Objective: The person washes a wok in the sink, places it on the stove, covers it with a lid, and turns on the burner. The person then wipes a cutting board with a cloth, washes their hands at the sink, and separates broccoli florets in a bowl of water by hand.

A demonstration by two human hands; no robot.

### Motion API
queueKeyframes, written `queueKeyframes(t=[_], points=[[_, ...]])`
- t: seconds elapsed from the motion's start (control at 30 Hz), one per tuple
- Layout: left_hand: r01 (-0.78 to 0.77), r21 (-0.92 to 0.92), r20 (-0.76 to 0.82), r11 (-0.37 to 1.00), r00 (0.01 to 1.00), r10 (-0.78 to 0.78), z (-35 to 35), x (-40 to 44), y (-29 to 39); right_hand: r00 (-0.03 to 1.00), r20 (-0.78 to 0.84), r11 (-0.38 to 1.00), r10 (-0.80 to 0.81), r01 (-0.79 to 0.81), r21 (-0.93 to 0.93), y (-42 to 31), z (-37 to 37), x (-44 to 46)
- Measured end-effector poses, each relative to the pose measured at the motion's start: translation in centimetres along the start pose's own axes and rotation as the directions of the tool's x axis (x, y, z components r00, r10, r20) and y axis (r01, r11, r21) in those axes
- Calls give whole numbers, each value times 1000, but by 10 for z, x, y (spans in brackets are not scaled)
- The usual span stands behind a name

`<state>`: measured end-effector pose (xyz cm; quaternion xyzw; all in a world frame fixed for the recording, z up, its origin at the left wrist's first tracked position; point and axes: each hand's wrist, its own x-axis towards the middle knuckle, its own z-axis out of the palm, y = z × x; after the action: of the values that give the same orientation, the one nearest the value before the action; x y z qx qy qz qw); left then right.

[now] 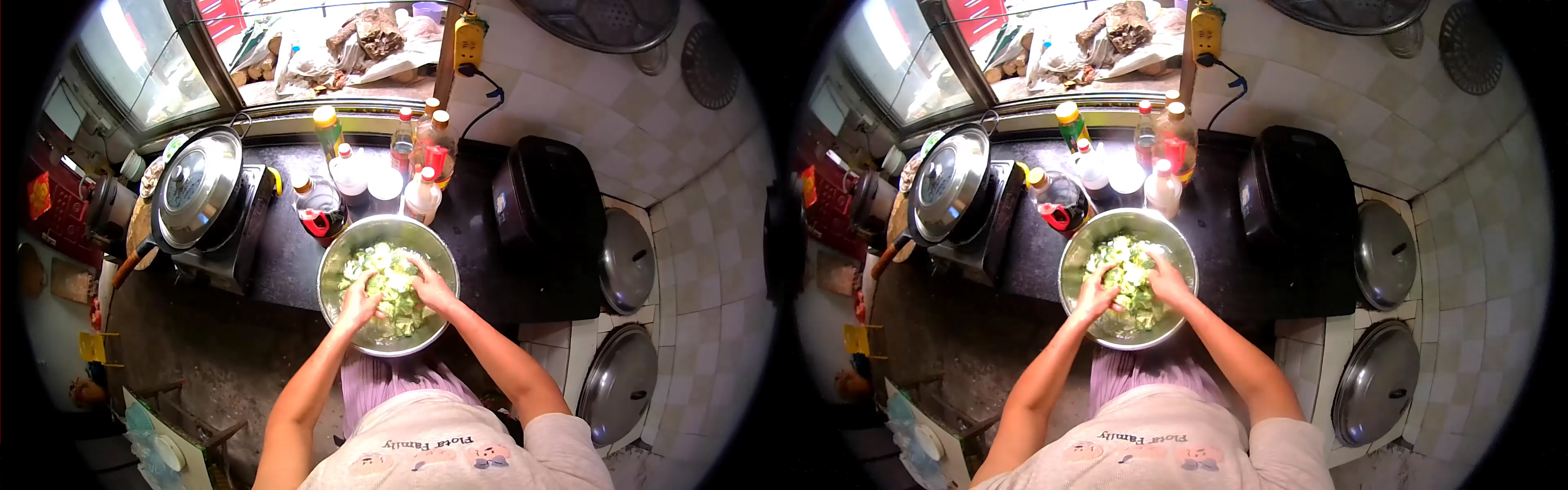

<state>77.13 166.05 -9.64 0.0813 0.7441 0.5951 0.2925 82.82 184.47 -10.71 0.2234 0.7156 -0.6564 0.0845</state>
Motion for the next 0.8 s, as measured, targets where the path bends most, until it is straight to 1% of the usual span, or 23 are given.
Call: queueKeyframes(t=[0.03, 0.07, 0.1, 0.13, 0.17, 0.2, 0.23, 0.27, 0.3, 0.33, 0.37, 0.4, 0.43, 0.47, 0.5, 0.53, 0.57, 0.67, 0.7, 0.73, 0.77, 0.8], points=[[-65, 124, 10, 990, 998, 65, -8, 0, 15, 998, -52, 992, -45, 39, -118, 3, -1, 1], [2, 232, 34, 973, 999, -10, -17, 8, 21, 992, 17, 992, 126, -126, -11, -29, -5, -19], [67, 338, 49, 939, 995, -89, -27, 13, 24, 995, -15, 994, 95, -96, -53, -27, -7, -19], [-219, 711, 62, 668, 966, 251, -39, 30, 0, 997, -45, 993, 65, -69, -97, -22, -9, -19], [-86, 689, 24, 719, 995, 96, -42, 24, 27, 997, -73, 989, 33, -43, -142, -17, -12, -19], [-30, 719, -18, 694, 998, 61, -44, 33, 27, 996, -88, 994, 18, -27, -103, -15, -17, -18], [26, 747, -61, 664, 998, 30, -46, 42, 20, 983, -173, 989, 53, -75, -125, -10, -16, -14], [28, 707, -111, 707, 991, 72, -44, 55, -3, 963, -258, 982, 83, -123, -143, -1, -13, -9], [104, 708, -129, 698, 992, -16, -35, 64, -15, 933, -342, 973, 110, -172, -156, 9, -8, -1], [148, 721, -144, 677, 988, -63, -20, 59, -11, 918, -329, 972, 220, -233, 0, 29, -1, 14], [191, 733, -159, 653, 981, -109, -4, 52, -8, 935, -223, 954, 277, -240, 178, 82, 5, 45], [103, 692, -131, 715, 991, -17, 7, 51, -19, 926, -144, 915, 350, -305, 264, 62, 10, 40], [64, 484, -9, 873, 998, -68, 8, 55, -31, 909, -55, 863, 414, -373, 341, 42, 12, 30], [34, 405, 60, 914, 996, -64, 9, 58, -46, 917, 100, 812, 386, -389, 434, -10, 10, 4], [9, 323, 126, 946, 991, -53, 7, 60, -56, 917, 148, 772, 371, -392, 501, -8, 10, 5], [41, 255, 152, 966, 985, -82, 4, 48, -43, 922, 202, 793, 330, -387, 470, -3, 7, 8], [-40, 342, 145, 939, 989, -11, -1, 42, -38, 921, 257, 815, 292, -380, 437, 2, 3, 10], [22, 303, 99, 953, 994, -55, -18, 15, 3, 961, 160, 897, 226, -269, 352, -12, 4, -1], [-18, 269, 86, 963, 996, -5, -22, 15, -2, 985, 118, 961, 128, -152, 232, -4, 5, 4], [-127, 341, 116, 931, 989, 93, -27, 17, -3, 996, 90, 994, 21, -30, 103, 11, 6, 12], [-245, 398, 148, 884, 968, 201, -32, 23, -7, 993, 74, 995, -88, 91, -29, 19, 7, 16], [-355, 450, 179, 819, 935, 307, -37, 28, -12, 994, 55, 995, -97, 95, 42, -10, 9, -3]])
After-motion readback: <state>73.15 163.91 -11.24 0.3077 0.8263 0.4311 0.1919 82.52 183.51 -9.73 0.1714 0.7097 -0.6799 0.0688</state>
